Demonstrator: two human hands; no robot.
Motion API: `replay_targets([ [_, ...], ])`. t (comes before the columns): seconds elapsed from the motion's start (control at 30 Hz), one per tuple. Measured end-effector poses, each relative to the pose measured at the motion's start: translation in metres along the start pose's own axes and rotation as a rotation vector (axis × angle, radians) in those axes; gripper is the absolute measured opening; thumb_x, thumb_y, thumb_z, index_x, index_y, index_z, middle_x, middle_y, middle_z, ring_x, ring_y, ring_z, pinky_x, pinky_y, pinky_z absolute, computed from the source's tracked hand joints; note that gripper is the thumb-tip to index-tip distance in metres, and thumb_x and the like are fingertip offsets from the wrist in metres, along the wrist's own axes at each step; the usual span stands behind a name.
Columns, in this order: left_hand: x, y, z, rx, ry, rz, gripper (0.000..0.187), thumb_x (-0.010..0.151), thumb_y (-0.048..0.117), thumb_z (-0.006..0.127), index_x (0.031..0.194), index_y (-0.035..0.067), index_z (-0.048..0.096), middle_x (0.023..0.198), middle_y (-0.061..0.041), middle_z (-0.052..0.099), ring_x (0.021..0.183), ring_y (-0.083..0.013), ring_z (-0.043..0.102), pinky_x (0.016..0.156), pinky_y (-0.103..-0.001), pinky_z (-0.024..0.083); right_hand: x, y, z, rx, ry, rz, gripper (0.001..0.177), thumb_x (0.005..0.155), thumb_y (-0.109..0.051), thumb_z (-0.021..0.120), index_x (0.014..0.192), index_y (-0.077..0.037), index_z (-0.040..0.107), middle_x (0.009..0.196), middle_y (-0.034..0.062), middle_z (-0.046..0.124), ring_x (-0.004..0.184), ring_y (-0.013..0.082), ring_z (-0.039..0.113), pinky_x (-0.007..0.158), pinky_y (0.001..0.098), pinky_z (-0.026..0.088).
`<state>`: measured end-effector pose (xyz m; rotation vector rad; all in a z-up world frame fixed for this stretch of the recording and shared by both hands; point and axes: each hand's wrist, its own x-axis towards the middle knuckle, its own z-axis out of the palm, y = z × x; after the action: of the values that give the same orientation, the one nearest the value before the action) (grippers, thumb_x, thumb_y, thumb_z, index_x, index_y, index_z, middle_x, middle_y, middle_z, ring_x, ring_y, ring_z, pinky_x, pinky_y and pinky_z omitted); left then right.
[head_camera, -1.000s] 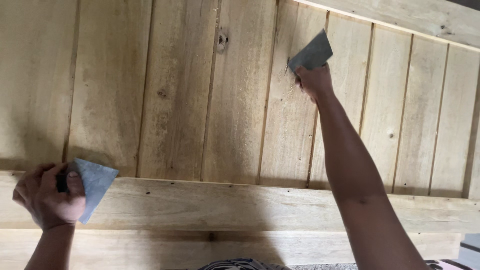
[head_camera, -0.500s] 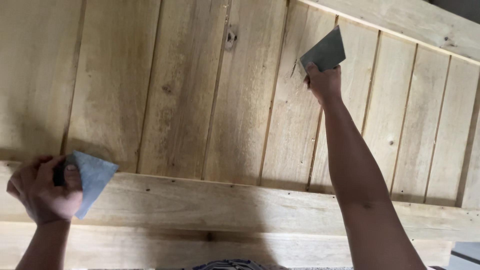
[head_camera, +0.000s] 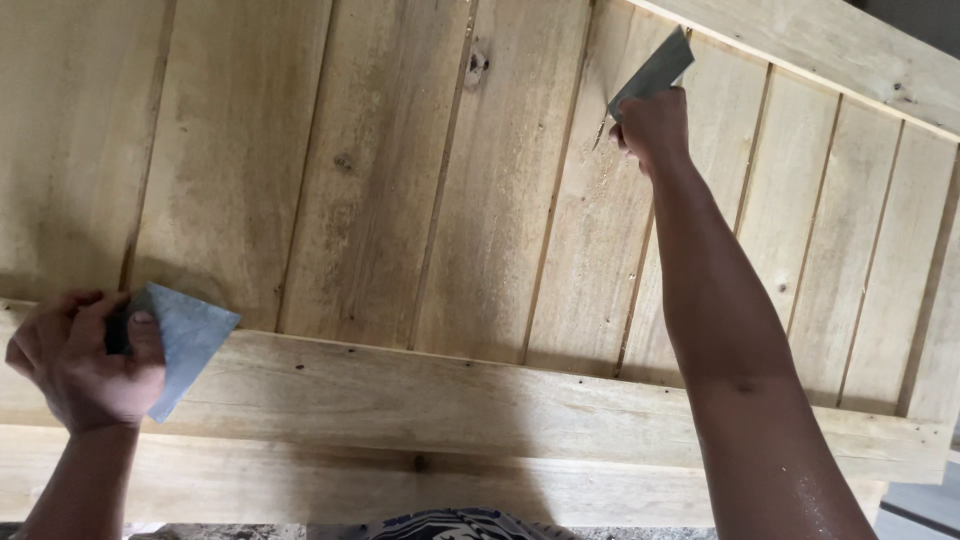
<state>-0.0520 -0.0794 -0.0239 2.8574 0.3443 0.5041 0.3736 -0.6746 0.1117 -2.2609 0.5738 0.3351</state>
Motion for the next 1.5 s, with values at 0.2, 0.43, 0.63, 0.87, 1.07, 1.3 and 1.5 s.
replay_targets([
  [0.2, 0.002, 0.001, 0.0, 0.02, -0.007, 0.007, 0.026, 0.105, 0.036, 0.053, 0.108, 0.015, 0.068, 0.128, -0.001, 0.058, 0.133, -0.0216, 0.048, 0.122, -0.038, 0.03, 0.021, -0.006, 0.009, -0.164, -0.019, -0.011, 0.024, 0.1, -0.009, 0.058, 0.079, 0.0, 0.066, 0.063, 0.0092, 0.067, 0.04, 0.0127, 0.052, 0.031, 0.0306, 0.033],
  [0.43, 0.005, 0.004, -0.004, 0.003, -0.006, 0.015, 0.026, 0.105, 0.035, 0.054, 0.11, 0.014, 0.068, 0.129, -0.002, 0.058, 0.134, -0.0212, 0.048, 0.122, -0.038, 0.03, 0.042, 0.028, 0.028, -1.226, -0.09, -0.496, 0.032, 0.094, -0.021, 0.077, 0.08, 0.007, 0.071, 0.076, 0.0193, 0.076, 0.062, 0.0274, 0.067, 0.067, 0.0375, 0.049],
  [0.63, 0.005, 0.011, -0.011, -0.004, -0.015, -0.007, 0.019, 0.105, 0.031, 0.061, 0.11, 0.014, 0.07, 0.128, -0.001, 0.059, 0.134, -0.0216, 0.048, 0.122, -0.038, 0.029, -0.025, 0.073, 0.026, -0.493, 0.098, -0.209, 0.047, 0.099, -0.03, 0.072, 0.11, 0.015, 0.06, 0.09, 0.0246, 0.072, 0.067, 0.0212, 0.066, 0.061, 0.0389, 0.055],
  [0.87, 0.005, 0.009, -0.006, 0.013, -0.014, -0.005, 0.021, 0.104, 0.031, 0.058, 0.111, 0.016, 0.071, 0.128, 0.0, 0.059, 0.137, -0.0187, 0.047, 0.123, -0.036, 0.028, -0.007, 0.075, 0.001, 0.252, 0.154, -0.192, 0.046, 0.095, -0.017, 0.07, 0.121, 0.006, 0.04, 0.079, 0.01, 0.07, 0.057, 0.0186, 0.066, 0.049, 0.034, 0.051],
  [1.07, 0.005, 0.009, -0.008, 0.004, -0.017, -0.015, 0.019, 0.105, 0.03, 0.06, 0.111, 0.016, 0.071, 0.129, 0.001, 0.059, 0.136, -0.0172, 0.047, 0.124, -0.035, 0.028, 0.022, 0.067, 0.007, -0.084, 0.185, -0.165, 0.047, 0.099, -0.027, 0.074, 0.115, 0.01, 0.051, 0.085, 0.0178, 0.073, 0.065, 0.0194, 0.07, 0.06, 0.0341, 0.055],
  [1.3, 0.0, 0.005, -0.003, 0.001, -0.016, -0.021, 0.017, 0.106, 0.028, 0.061, 0.11, 0.016, 0.071, 0.13, 0.001, 0.059, 0.137, -0.0182, 0.048, 0.126, -0.034, 0.028, 0.054, 0.057, -0.009, -0.653, 0.236, -0.45, 0.052, 0.1, -0.032, 0.081, 0.109, 0.015, 0.06, 0.093, 0.0288, 0.069, 0.079, 0.0335, 0.068, 0.066, 0.0412, 0.054],
  [1.5, 0.003, 0.001, 0.002, -0.004, -0.014, -0.019, 0.016, 0.105, 0.026, 0.06, 0.112, 0.018, 0.071, 0.132, 0.002, 0.059, 0.137, -0.0183, 0.047, 0.128, -0.035, 0.029, 0.041, 0.044, -0.023, -0.228, -0.016, -0.219, 0.048, 0.096, -0.022, 0.077, 0.119, 0.013, 0.055, 0.091, 0.0188, 0.071, 0.072, 0.0196, 0.069, 0.058, 0.0328, 0.054],
])
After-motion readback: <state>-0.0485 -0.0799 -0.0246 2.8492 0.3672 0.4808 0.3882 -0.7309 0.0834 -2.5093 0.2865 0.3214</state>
